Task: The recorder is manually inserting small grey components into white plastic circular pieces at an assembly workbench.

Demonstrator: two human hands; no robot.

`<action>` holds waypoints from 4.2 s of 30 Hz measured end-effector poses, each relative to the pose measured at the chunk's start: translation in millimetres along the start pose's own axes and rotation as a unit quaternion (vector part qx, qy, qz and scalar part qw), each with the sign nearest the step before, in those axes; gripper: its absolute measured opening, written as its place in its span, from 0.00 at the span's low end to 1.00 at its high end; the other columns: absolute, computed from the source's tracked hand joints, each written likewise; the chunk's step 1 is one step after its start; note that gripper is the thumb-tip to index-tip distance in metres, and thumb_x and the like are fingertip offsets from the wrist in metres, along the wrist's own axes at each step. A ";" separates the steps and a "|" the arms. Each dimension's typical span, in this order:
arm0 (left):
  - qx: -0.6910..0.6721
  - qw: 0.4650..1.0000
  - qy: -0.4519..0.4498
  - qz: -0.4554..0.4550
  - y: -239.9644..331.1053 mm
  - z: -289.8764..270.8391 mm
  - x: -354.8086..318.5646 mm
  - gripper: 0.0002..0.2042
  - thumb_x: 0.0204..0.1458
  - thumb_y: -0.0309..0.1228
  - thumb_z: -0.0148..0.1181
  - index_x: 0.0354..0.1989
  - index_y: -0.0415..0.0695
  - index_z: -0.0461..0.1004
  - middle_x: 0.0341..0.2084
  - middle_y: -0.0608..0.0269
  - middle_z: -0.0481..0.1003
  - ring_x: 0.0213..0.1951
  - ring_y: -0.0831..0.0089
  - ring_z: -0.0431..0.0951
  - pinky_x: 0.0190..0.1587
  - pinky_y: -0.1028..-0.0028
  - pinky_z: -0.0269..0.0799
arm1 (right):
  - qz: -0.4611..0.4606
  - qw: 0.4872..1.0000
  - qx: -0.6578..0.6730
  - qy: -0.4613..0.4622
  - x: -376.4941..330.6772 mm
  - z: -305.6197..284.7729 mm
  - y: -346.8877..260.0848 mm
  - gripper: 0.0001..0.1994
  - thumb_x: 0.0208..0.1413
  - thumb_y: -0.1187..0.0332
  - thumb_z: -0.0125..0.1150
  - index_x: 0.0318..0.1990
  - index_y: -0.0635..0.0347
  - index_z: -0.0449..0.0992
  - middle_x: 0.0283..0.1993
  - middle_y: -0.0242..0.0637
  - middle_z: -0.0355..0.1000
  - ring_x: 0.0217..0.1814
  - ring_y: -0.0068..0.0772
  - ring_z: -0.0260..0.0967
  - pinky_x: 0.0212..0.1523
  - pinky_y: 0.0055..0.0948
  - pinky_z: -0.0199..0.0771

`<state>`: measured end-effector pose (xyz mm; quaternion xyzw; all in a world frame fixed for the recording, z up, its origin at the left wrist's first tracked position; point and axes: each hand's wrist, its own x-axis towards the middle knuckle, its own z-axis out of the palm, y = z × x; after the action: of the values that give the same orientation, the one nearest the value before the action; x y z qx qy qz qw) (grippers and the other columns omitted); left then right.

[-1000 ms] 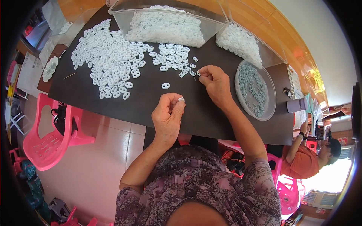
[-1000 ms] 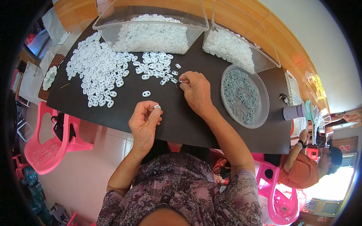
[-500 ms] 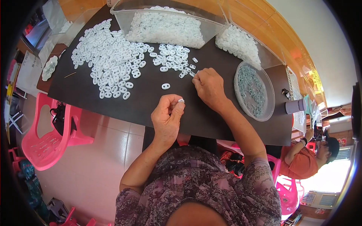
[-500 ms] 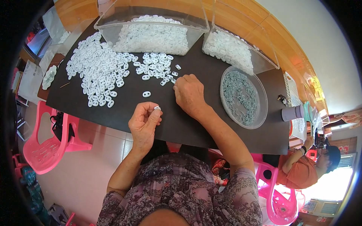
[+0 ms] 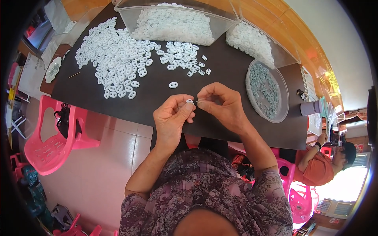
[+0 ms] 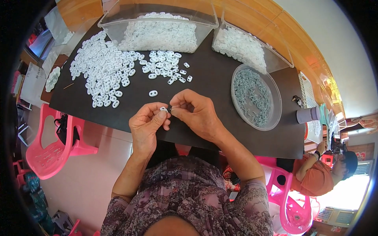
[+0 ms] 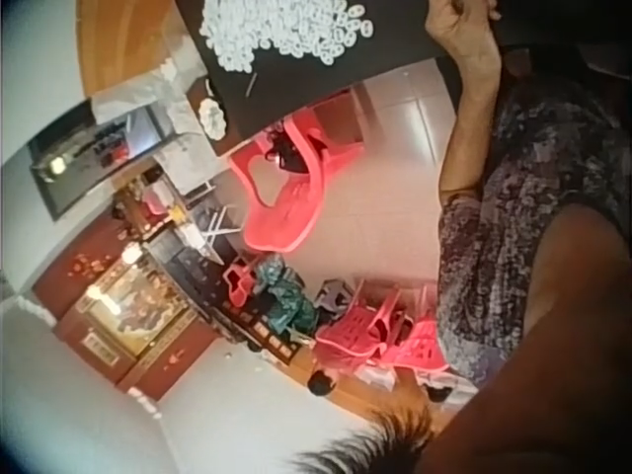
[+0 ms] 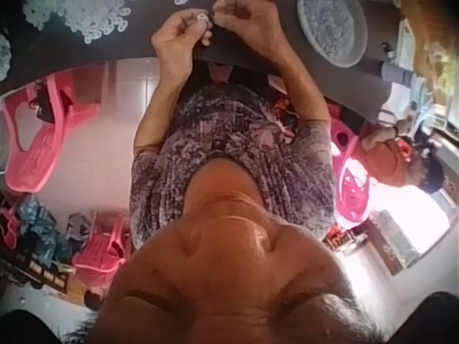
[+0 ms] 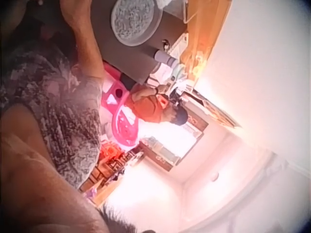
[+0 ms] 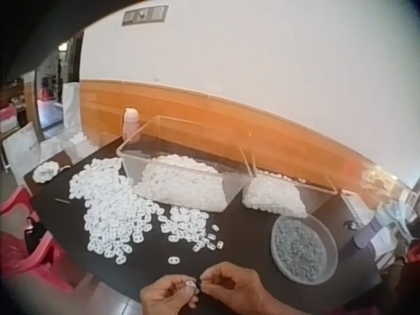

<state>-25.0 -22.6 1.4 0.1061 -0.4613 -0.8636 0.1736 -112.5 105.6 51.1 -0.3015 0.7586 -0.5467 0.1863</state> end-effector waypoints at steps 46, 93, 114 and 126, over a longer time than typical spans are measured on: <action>0.172 0.983 0.025 0.061 6.7 -0.9 -16.1 0.06 0.52 0.23 0.55 0.36 0.33 0.74 0.26 0.66 0.71 0.24 0.83 0.69 0.26 0.85 0.66 | 0.013 0.998 0.060 0.033 -9.8 23.0 4.0 0.07 0.48 0.80 0.59 0.36 0.65 0.73 0.34 0.29 0.71 0.37 0.16 0.67 0.40 0.18 0.68; 0.033 0.993 0.104 0.046 11.0 -18.1 -8.4 0.08 0.52 0.23 0.55 0.39 0.31 0.72 0.26 0.57 0.74 0.23 0.78 0.72 0.24 0.80 0.69 | -0.253 0.913 -0.312 0.067 52.2 32.2 23.3 0.08 0.46 0.76 0.58 0.36 0.60 0.76 0.30 0.38 0.70 0.34 0.36 0.67 0.35 0.31 0.66; -0.014 0.996 0.080 0.046 13.2 -9.7 -11.1 0.09 0.52 0.23 0.56 0.39 0.32 0.73 0.25 0.57 0.74 0.22 0.77 0.73 0.22 0.80 0.69 | 0.069 0.976 0.206 -0.010 17.6 17.3 16.1 0.09 0.47 0.74 0.62 0.37 0.64 0.76 0.30 0.31 0.74 0.27 0.16 0.65 0.28 0.15 0.63; 0.040 0.995 0.082 0.047 9.0 -0.7 -17.3 0.09 0.52 0.24 0.56 0.40 0.33 0.72 0.26 0.58 0.75 0.23 0.78 0.73 0.23 0.80 0.69 | 0.071 0.964 0.254 0.023 7.8 19.3 14.2 0.09 0.47 0.75 0.62 0.38 0.65 0.75 0.30 0.32 0.73 0.27 0.16 0.65 0.28 0.15 0.63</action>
<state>-7.1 -20.8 8.9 0.1615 -0.4839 -0.8239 0.2467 -110.1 89.7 31.7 -0.1772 0.6187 -0.7132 0.2778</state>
